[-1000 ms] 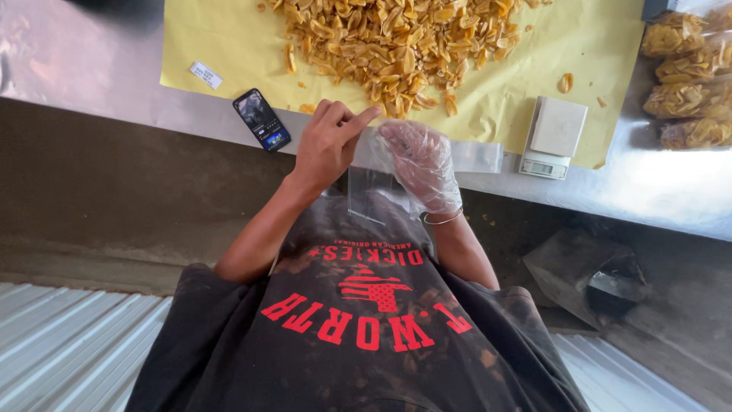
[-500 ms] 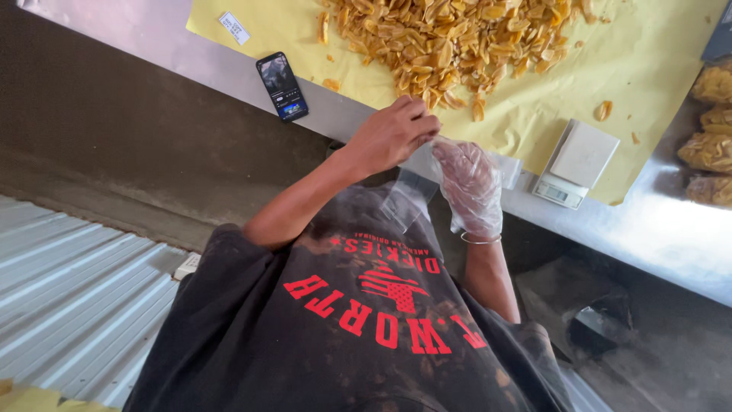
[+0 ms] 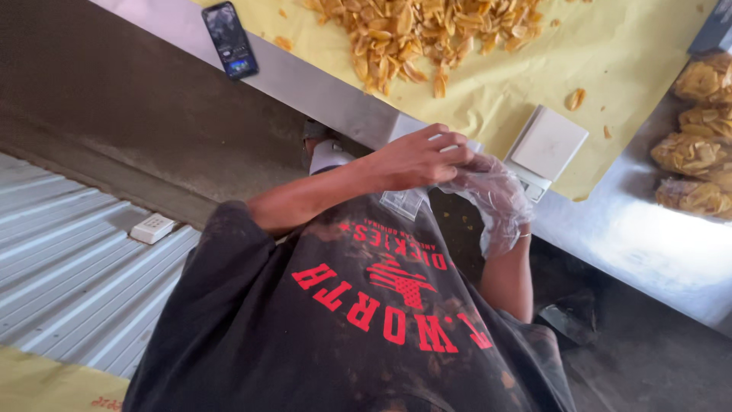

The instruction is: The person scoops dried fruit chips from a large pile on a table into clear plastic bags. They place the bags on a digital scale to measure the weight, then remove the bags and set them aside. The person repeats this process multiple times.

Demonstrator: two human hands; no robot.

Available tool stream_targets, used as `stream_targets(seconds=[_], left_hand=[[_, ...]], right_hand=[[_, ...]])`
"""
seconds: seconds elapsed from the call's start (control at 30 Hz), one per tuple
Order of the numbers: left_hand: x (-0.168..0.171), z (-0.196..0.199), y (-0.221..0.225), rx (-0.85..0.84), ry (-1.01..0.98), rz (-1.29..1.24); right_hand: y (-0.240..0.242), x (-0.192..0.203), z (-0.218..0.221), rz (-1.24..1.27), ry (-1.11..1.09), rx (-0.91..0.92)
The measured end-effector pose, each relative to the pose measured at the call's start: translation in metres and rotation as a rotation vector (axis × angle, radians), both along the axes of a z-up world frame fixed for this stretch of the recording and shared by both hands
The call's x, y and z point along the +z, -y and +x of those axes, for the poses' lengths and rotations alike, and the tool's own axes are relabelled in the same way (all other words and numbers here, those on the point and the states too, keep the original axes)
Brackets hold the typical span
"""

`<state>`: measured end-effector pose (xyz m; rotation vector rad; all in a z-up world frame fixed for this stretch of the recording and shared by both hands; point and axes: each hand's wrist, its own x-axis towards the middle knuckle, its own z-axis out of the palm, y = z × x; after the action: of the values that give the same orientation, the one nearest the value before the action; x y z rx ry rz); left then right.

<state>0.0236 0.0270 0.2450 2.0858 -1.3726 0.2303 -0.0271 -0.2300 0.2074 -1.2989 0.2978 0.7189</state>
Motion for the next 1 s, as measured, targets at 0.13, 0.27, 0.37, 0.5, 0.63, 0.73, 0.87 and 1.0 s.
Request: stream_targets(seconds=[0.13,0.27,0.37,0.5,0.63,0.73,0.87,1.0], left_hand=[[0.006,-0.006,0.031,-0.132,0.109,0.084],[0.010,-0.002,0.060,-0.203,0.193,0.051],[0.016,0.006,0.071,-0.193,0.239,-0.043],[0.026,0.012,0.076,-0.203,0.237,-0.059],[0.033,0.011,0.073,-0.174,0.286,-0.008],[0.028,0.007,0.073,-0.190,0.249,0.039],[0.010,0.001,0.056,-0.117,0.281,0.235],[-0.002,0.033,0.022,0.040,0.197,0.400]], right_hand=[[0.061,-0.016,0.014,0.337,-0.055,0.287],[0.091,-0.007,0.015,0.298,-0.060,0.235],[0.121,-0.016,0.014,0.586,-0.061,0.173],[0.147,-0.074,0.008,-0.029,0.070,0.295],[0.145,-0.092,-0.005,0.294,0.035,0.046],[0.107,-0.070,-0.004,-0.229,0.411,0.266],[0.066,0.010,0.029,-0.762,0.438,0.236],[0.037,0.054,0.046,-1.006,0.549,-0.073]])
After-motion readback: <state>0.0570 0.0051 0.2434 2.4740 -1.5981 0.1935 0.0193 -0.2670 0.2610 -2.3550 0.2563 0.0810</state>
